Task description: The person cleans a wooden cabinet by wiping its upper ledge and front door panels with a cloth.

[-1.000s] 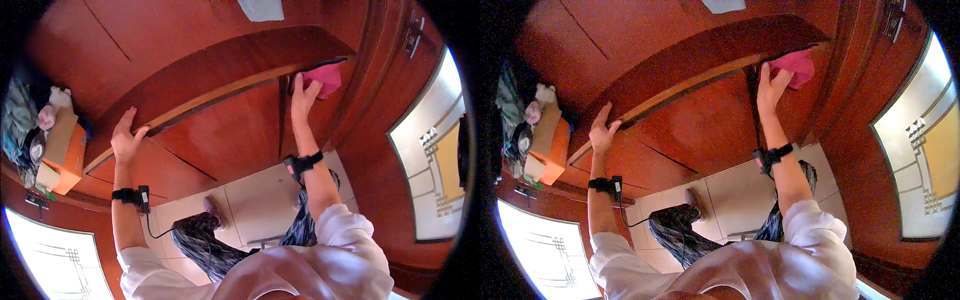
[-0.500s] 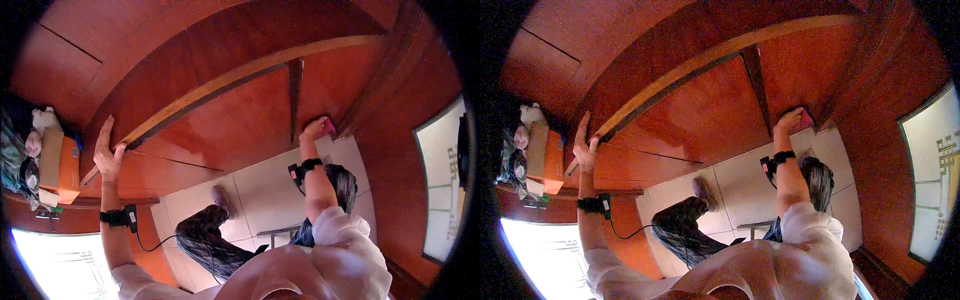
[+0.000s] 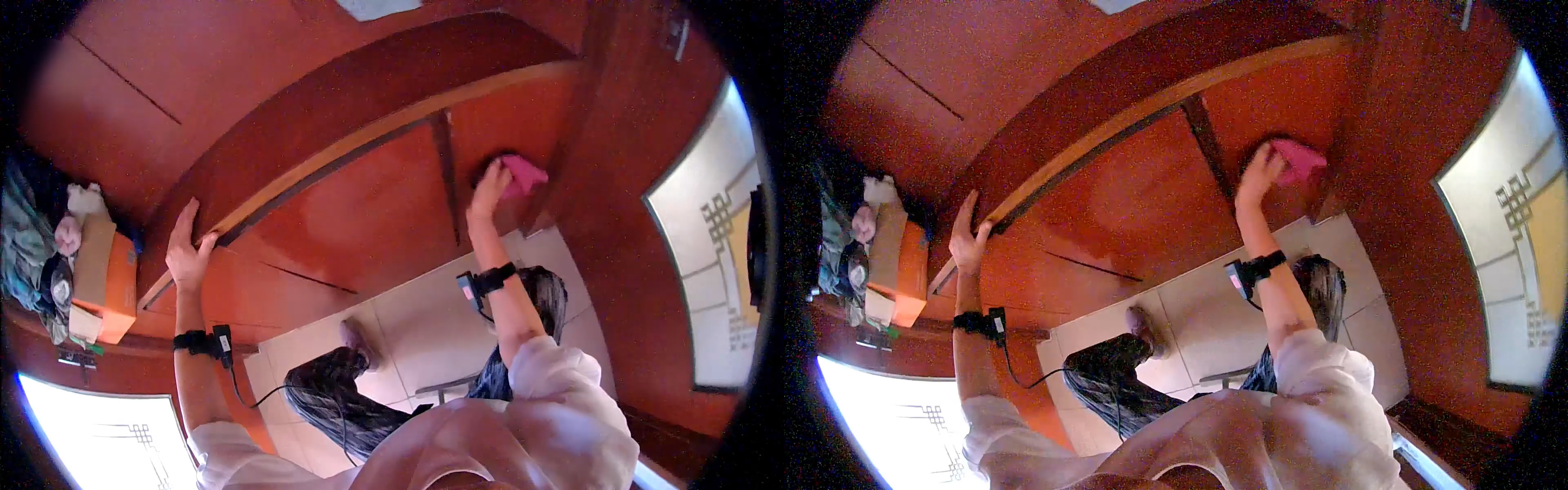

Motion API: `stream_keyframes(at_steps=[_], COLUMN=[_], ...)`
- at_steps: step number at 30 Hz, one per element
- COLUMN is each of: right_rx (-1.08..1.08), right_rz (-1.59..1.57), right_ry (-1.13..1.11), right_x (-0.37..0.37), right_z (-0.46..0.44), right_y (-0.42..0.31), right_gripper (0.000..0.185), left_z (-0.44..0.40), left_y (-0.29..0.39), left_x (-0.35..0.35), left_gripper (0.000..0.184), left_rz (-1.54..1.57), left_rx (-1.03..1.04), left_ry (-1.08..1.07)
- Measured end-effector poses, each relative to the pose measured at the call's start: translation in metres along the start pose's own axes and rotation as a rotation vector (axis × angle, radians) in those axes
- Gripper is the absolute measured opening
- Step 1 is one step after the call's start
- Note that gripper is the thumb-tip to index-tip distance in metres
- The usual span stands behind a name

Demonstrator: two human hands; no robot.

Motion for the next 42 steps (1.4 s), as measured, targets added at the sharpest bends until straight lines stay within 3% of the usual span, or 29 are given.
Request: stream_keyframes(at_steps=[2, 6, 9, 10, 13, 14, 16, 19, 22, 24, 26, 28, 33, 38, 42], right_rx=[-0.312, -0.817, -0.888, -0.874, -0.683, -0.664, -0.449, -0.345, -0.268, -0.203, 0.185, 0.291, 0.739, 0.549, 0.331], right_rz=[0.161, 0.437, 0.403, 0.402, 0.603, 0.606, 0.178, 0.055, 0.174, 0.112, 0.385, 0.367, -0.1, -0.053, 0.031], right_ry=[-0.136, -0.199, -0.202, -0.191, 0.224, 0.224, 0.13, 0.309, 0.432, 0.387, 0.333, 0.284, 0.169, 0.218, 0.115], right_x=[0.011, 0.037, 0.033, 0.03, 0.022, 0.015, -0.007, -0.033, -0.047, -0.058, -0.074, -0.09, -0.098, -0.06, -0.016], right_z=[-0.001, -0.005, -0.011, -0.02, -0.05, -0.055, -0.071, -0.103, -0.105, -0.094, -0.086, -0.094, -0.04, -0.009, 0.009], right_y=[-0.05, -0.11, -0.124, -0.108, -0.044, -0.036, -0.021, 0.036, 0.07, 0.07, 0.07, 0.152, 0.215, 0.157, 0.081], right_gripper=[0.048, 0.055, 0.06, 0.06, 0.057, 0.057, 0.06, 0.056, 0.055, 0.059, 0.063, 0.066, 0.066, 0.067, 0.069], left_z=[0.0, 0.001, 0.002, 0.002, 0.001, 0.0, -0.001, -0.001, -0.002, 0.0, 0.001, -0.001, -0.002, 0.0, 0.001], left_y=[0.005, 0.004, -0.011, -0.013, -0.008, -0.006, -0.005, -0.007, -0.004, -0.007, -0.007, -0.008, -0.005, -0.01, -0.012], left_x=[-0.003, -0.002, 0.006, 0.006, 0.006, 0.004, 0.003, 0.006, 0.005, 0.004, 0.003, 0.003, 0.003, 0.002, 0.004], left_gripper=[0.061, 0.057, 0.058, 0.06, 0.066, 0.068, 0.071, 0.077, 0.085, 0.086, 0.086, 0.086, 0.073, 0.064, 0.063], left_rz=[0.042, 0.077, 0.063, 0.061, 0.088, 0.125, 0.115, 0.096, 0.076, 0.057, 0.062, 0.068, 0.095, 0.046, 0.113], left_rx=[-0.02, -0.051, -0.009, -0.01, -0.009, -0.013, -0.013, -0.014, -0.017, -0.02, -0.021, -0.022, 0.022, 0.018, -0.003], left_ry=[-0.009, -0.031, -0.06, -0.063, -0.081, -0.075, -0.095, -0.117, -0.12, -0.125, -0.134, -0.121, -0.107, -0.101, -0.051])
Point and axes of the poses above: each hand's wrist, its own z-axis away from the middle knuckle, its own x-axis out of the palm, y = z × x, the point moved 2 cm from there along -z, towards the middle knuckle, and after that the axes turned 1 degree about -z, right-handed, at the moved point
